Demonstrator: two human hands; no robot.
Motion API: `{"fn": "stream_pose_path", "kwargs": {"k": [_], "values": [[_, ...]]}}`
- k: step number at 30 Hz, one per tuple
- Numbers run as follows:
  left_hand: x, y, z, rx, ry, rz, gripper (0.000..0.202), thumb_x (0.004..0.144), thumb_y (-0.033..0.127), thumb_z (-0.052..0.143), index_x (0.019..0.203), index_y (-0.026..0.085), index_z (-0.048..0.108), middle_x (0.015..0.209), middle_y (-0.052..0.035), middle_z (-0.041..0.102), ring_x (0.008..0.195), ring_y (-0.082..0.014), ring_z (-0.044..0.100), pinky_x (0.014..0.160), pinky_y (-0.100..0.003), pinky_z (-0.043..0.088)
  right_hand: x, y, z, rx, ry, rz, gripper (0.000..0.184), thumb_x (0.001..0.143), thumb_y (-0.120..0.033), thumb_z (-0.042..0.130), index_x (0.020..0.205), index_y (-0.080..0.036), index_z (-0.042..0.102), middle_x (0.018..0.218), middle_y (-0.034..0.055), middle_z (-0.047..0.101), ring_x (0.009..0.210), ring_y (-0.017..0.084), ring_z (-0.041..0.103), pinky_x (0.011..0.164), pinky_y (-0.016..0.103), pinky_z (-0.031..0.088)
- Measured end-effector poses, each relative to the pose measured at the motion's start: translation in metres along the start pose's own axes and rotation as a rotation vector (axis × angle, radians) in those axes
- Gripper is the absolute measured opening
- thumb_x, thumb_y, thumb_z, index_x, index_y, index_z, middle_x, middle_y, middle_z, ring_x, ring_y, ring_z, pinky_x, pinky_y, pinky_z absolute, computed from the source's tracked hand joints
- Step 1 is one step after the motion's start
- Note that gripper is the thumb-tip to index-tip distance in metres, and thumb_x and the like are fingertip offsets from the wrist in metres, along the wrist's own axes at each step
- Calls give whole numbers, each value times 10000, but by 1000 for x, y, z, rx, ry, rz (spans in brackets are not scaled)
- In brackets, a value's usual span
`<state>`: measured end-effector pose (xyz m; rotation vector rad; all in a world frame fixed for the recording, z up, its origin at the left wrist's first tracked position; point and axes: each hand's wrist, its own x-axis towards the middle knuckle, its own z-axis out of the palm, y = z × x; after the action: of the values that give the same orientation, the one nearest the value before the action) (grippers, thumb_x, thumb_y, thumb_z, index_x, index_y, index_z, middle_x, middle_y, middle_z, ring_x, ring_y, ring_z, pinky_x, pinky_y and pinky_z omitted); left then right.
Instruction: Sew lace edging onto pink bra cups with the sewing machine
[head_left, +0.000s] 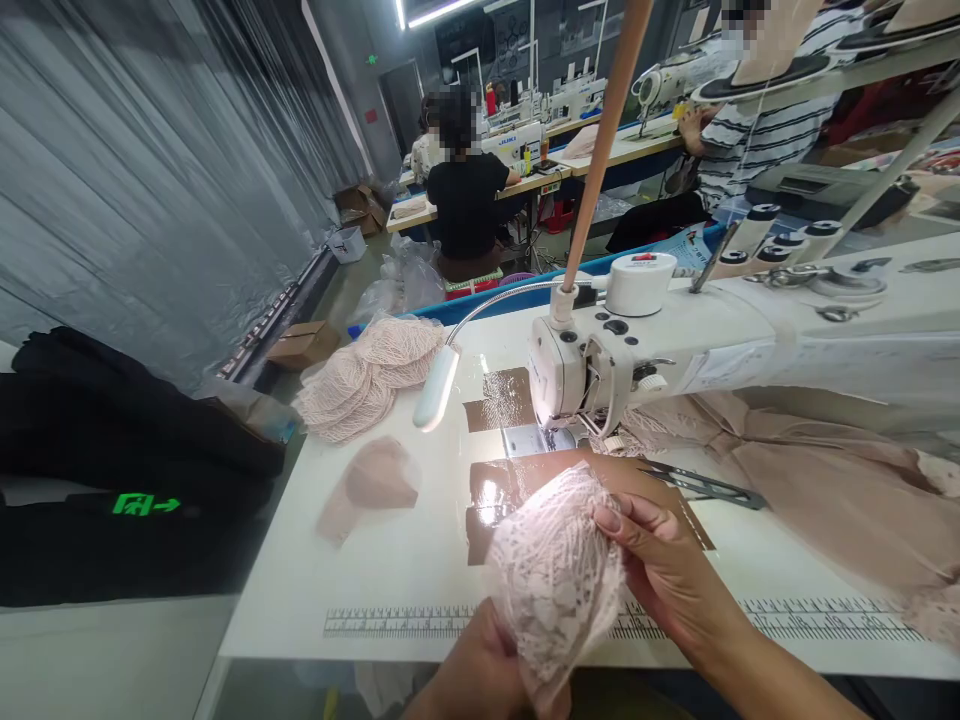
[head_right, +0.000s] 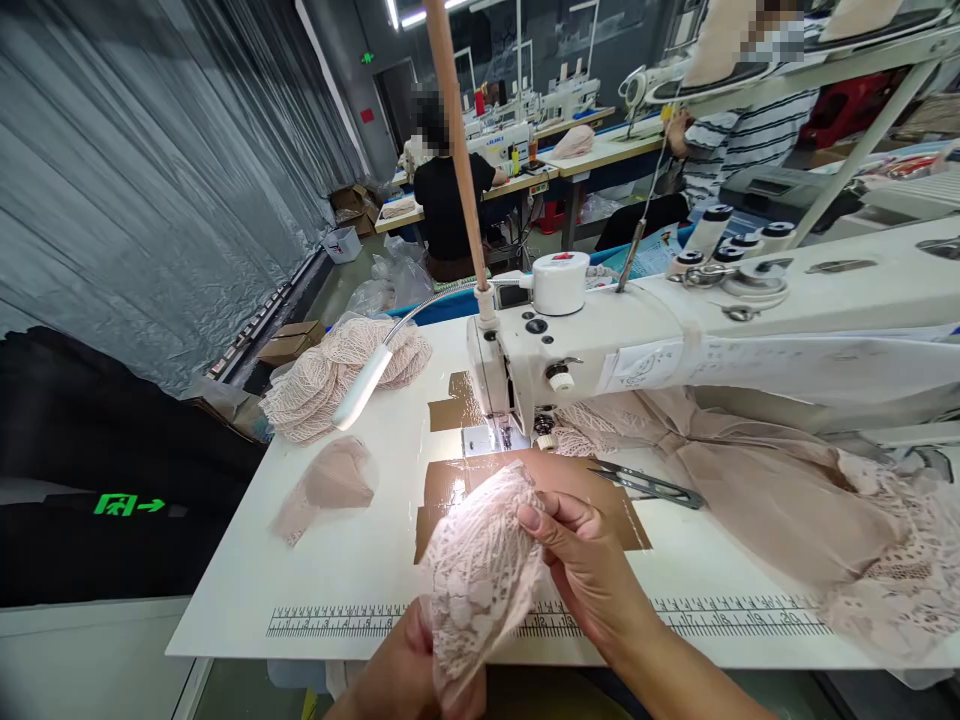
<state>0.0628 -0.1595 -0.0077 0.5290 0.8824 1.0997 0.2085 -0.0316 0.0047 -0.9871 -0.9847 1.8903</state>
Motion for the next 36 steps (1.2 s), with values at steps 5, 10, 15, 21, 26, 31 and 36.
{"fn": "stream_pose_path", "kwargs": {"k": [5, 10, 15, 21, 26, 31, 36], "values": [[-38, 42, -29, 471, -101, 225, 260, 759, 418, 683, 739, 159, 662, 800, -89, 636, 745, -170, 591, 706, -283, 456, -1, -7, -1, -215, -280, 54, 344, 628, -423, 794, 575, -170, 566, 599, -23, 513, 559, 106, 444, 528, 222, 358], [-20, 68, -16, 916, 136, 409, 769, 580, 313, 837, 1272, 243, 510, 1264, -76, 541, 1149, -268, 496, 1003, -347, 374, -10, -5, 10, -481, -556, -26, 275, 761, -426, 683, 678, -178, 600, 588, -39, 501, 549, 98, 410, 519, 213, 324], [-2, 52, -8, 796, 90, 326, 385, 782, 289, 659, 1139, 164, 584, 944, -52, 639, 752, -153, 564, 696, -253, 460, -8, -5, 13, -576, -489, -238, 251, 812, -371, 633, 644, -186, 605, 701, 4, 623, 676, 150, 565, 646, 243, 430], [-2, 54, -10, 782, 76, 338, 387, 792, 315, 651, 1134, 146, 588, 869, -45, 622, 694, -132, 517, 640, -235, 431, -4, 1, 17, -533, -418, -344, 255, 835, -335, 594, 623, -196, 564, 710, 20, 650, 674, 163, 605, 635, 255, 459], [0, 70, -8, 919, 146, 347, 283, 798, 328, 648, 1008, 140, 618, 800, -31, 601, 685, -134, 513, 644, -232, 415, -5, 4, 21, -584, -376, -269, 266, 848, -368, 559, 643, -199, 548, 685, 31, 646, 626, 166, 577, 595, 273, 446], [6, 77, -4, 1065, 169, 383, 166, 821, 290, 621, 888, 139, 613, 715, -8, 575, 642, -113, 498, 624, -212, 389, -5, 6, 18, -652, -361, -299, 269, 851, -374, 536, 644, -201, 532, 615, 11, 606, 555, 142, 527, 530, 253, 401], [9, 74, 1, 1098, 142, 394, 153, 863, 263, 559, 783, 137, 593, 640, 10, 519, 582, -87, 442, 578, -198, 354, -5, 5, 17, -699, -351, -341, 252, 845, -350, 532, 642, -201, 528, 552, -24, 527, 488, 108, 453, 474, 225, 350]]}}
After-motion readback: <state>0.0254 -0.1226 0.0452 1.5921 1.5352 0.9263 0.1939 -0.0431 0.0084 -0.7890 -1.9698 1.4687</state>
